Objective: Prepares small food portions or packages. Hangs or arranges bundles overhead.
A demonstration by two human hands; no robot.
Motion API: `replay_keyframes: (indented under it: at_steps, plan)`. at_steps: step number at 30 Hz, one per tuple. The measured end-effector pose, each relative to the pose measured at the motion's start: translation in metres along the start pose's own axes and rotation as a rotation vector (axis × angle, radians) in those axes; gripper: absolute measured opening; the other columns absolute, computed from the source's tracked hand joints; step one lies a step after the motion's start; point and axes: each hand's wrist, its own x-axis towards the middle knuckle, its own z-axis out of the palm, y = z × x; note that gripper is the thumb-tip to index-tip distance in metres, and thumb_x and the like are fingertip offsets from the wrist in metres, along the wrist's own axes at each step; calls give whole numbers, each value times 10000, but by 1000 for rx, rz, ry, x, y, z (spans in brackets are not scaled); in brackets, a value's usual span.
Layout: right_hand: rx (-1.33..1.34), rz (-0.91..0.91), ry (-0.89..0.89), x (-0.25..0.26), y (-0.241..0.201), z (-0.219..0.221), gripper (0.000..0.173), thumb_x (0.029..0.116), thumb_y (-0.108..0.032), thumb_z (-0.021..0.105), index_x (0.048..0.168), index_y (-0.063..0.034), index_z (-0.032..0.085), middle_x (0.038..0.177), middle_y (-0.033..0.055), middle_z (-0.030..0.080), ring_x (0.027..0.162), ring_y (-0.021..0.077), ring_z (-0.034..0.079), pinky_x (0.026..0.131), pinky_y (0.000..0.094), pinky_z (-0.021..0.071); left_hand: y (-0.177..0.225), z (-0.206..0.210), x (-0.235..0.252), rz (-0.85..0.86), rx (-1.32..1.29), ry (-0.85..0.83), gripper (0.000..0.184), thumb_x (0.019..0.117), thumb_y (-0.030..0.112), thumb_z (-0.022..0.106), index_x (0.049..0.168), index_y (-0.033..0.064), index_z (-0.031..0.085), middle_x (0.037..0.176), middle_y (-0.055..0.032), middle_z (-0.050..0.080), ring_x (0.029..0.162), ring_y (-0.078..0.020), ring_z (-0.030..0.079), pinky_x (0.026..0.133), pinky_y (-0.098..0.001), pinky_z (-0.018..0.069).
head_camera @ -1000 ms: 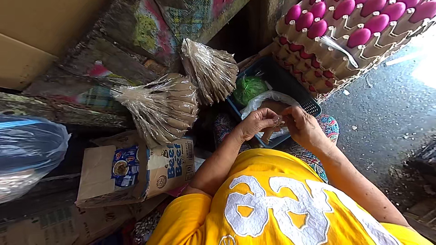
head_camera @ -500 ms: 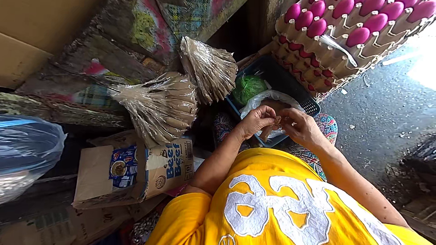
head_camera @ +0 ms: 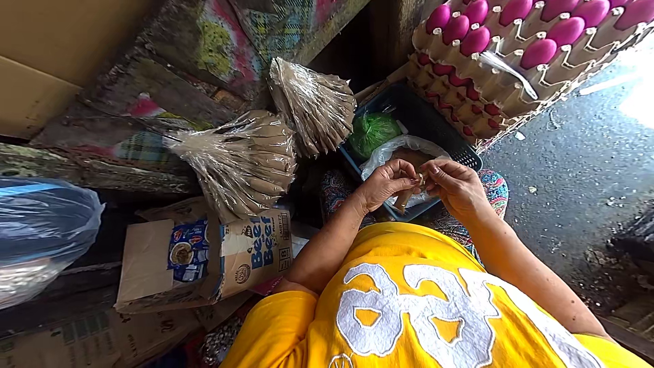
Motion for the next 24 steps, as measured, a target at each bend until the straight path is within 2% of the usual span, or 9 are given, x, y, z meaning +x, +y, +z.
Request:
replay_keyframes:
  at_steps: [5,7,11,13,15,17,20,22,24]
  plan:
    - [-53,-130,81,10,-12,-12,183,1053,-122,526,1030,-116,708,851,-67,694,679,11,623,631,181,552,5,-1,1,-45,94,-109,300,941,-103,588,1221,-17,519,1019,-91,674,848,-143,696,789,-327,606]
    - [-85,-133,64,10,-22,-17,178,1048,-118,541,1032,-117,718,834,-67,694,676,9,630,631,174,555,6,-2,2,-63,87,-97,333,941,-99,595,1258,-33,520,1020,-95,705,849,-135,712,795,-310,606]
    - [-142,-138,-26,5,-27,-22,160,1038,-131,569,1048,-120,729,875,-59,704,711,15,638,646,172,550,0,-4,0,-49,99,-159,382,989,-64,541,1369,-27,533,1054,-113,707,859,-133,700,806,-296,592]
    - [-187,-166,-51,5,-25,-21,158,1033,-133,575,1055,-122,731,922,-64,709,733,8,637,654,165,545,-1,-2,-2,-23,107,-211,369,1039,25,478,1406,-4,508,1097,-103,699,850,-121,693,774,-280,588]
    - [-217,-190,-67,5,-23,-18,161,1037,-143,570,1067,-117,727,966,-63,702,763,8,637,670,167,542,2,3,-2,11,140,-218,340,1065,125,439,1367,-3,529,1062,-64,692,811,-85,666,728,-245,570]
    - [-226,-204,-74,6,-21,-15,166,1046,-150,562,1073,-110,721,955,-58,710,760,14,653,678,174,558,2,7,0,75,208,-188,284,1078,159,446,1249,-18,589,914,-19,661,733,-52,613,676,-219,536]
    - [-240,-203,-78,6,-21,-15,183,1059,-186,539,1055,-129,713,924,-72,680,745,10,625,657,169,536,-2,10,5,190,307,-153,256,1087,153,428,1031,7,630,703,45,487,608,-13,461,584,-175,408]
    - [-234,-203,-77,6,-22,-15,190,1062,-190,529,1035,-137,709,891,-77,677,729,8,619,652,168,529,-2,11,5,209,367,-126,271,1090,149,431,1013,9,649,685,44,463,581,-8,417,555,-167,362]
    - [-230,-209,-77,4,-21,-15,189,1061,-187,527,1016,-152,707,892,-86,679,730,3,618,661,168,531,-2,11,4,225,425,-122,257,1085,134,436,1009,-3,640,708,22,495,605,-21,445,577,-179,387]
